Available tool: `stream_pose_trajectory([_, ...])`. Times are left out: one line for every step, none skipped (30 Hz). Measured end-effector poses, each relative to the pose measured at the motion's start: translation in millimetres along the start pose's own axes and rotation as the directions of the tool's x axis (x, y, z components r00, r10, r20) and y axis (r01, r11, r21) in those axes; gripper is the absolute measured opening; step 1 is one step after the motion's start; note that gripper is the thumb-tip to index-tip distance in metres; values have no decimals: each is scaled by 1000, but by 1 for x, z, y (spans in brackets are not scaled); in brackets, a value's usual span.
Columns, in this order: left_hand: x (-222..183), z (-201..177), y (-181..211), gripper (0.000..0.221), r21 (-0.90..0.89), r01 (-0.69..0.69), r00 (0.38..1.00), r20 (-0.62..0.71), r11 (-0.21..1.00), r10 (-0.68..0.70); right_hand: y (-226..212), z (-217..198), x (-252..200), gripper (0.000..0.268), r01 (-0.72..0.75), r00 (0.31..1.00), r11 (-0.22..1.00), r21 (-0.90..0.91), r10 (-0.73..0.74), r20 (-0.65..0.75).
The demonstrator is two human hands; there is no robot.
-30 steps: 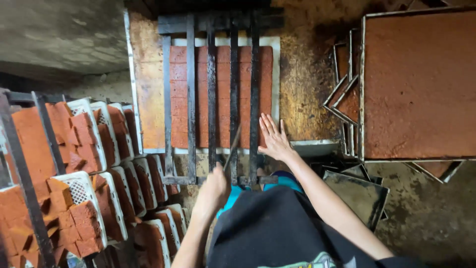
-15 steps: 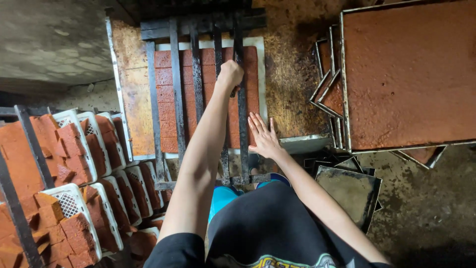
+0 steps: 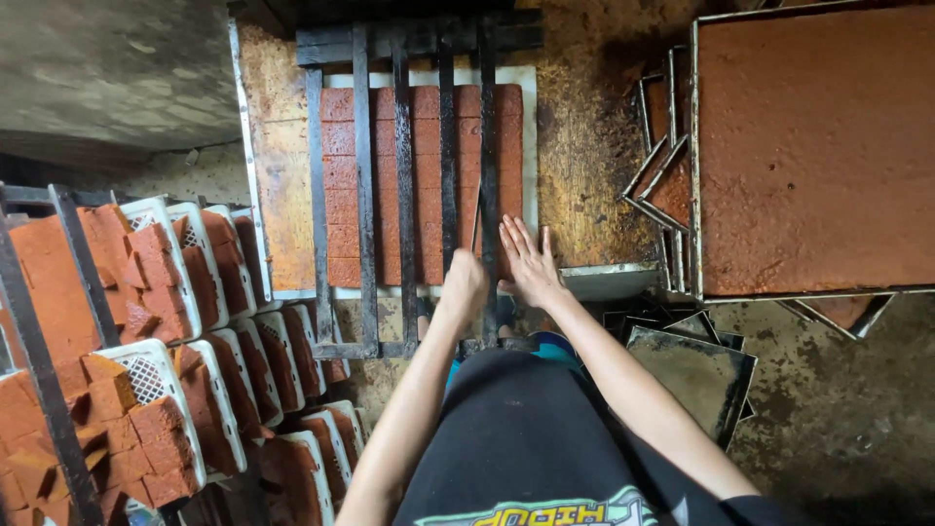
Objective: Using a metal grid guide and a knife to slice large rectangular sheets of baked goods into uniform squares on a bakery workbench.
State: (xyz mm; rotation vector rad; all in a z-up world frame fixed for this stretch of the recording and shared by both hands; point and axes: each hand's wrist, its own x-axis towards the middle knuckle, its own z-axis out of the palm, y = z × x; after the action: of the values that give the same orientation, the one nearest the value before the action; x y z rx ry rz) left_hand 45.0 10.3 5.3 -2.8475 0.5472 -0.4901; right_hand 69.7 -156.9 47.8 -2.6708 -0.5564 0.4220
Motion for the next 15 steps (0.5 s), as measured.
stream_pose_trajectory([-33, -15, 7, 40, 0, 5, 1000, 4, 1000, -5, -2, -2, -3, 120, 4, 1000, 1000, -1, -4, 5])
stream_pose_trajectory([-64, -30, 12, 41, -150, 123, 975, 200, 981, -91, -4, -5, -3, 119, 4, 1000, 1000, -4, -4, -18])
stream_pose_trajectory([-95, -45, 17, 45, -271, 262, 907, 398, 926, -140, -8, -7, -2, 117, 4, 999, 1000, -8, -4, -40])
stream_pose_trajectory([-119, -46, 15, 45, -264, 269, 904, 402, 926, -148, -7, -5, -1, 117, 12, 999, 1000, -5, -13, -37])
stream_pose_trajectory([-143, -47, 12, 53, -367, 442, 730, 678, 818, -90, -6, -2, 0, 116, 8, 999, 1000, -6, -8, -41])
stream_pose_trajectory([-168, -50, 11, 70, -388, 626, 494, 869, 677, 41, -5, 0, -1, 114, 3, 999, 1000, -8, -4, -43])
stream_pose_trajectory([-180, -57, 11, 70, -381, 632, 489, 872, 675, 34, -7, 0, -1, 114, 11, 999, 1000, -5, -11, -38])
stream_pose_trajectory([-191, -64, 12, 57, -352, 641, 477, 879, 682, 5, -7, -1, -2, 114, 5, 999, 1000, -12, -6, -42])
stream_pose_trajectory([-202, -72, 13, 47, -323, 649, 465, 885, 689, -24, -8, -2, -2, 113, 0, 999, 1000, -20, 0, -46])
stream_pose_trajectory([-191, -82, 3, 47, -322, 655, 462, 887, 684, -25, -10, -2, -2, 113, 3, 999, 1000, -22, -4, -39])
stream_pose_trajectory([-180, -92, -6, 43, -281, 721, 350, 936, 633, 17, -11, -2, -1, 114, -2, 999, 1000, -20, 1, -42])
stream_pose_trajectory([-169, -101, -17, 38, -226, 780, 235, 970, 584, 60, -13, -2, 1, 114, -2, 999, 1000, -14, 2, -47])
stream_pose_trajectory([-166, -110, -14, 38, -220, 785, 232, 971, 580, 54, -11, -1, -4, 114, 6, 999, 1000, -13, -6, -44])
stream_pose_trajectory([-160, -115, -17, 37, -202, 797, 204, 977, 570, 62, -10, 0, -3, 115, -11, 999, 1000, 9, 11, -42])
stream_pose_trajectory([-154, -119, -19, 36, -185, 808, 176, 982, 559, 71, -9, 0, -1, 117, -28, 999, 999, 31, 29, -40])
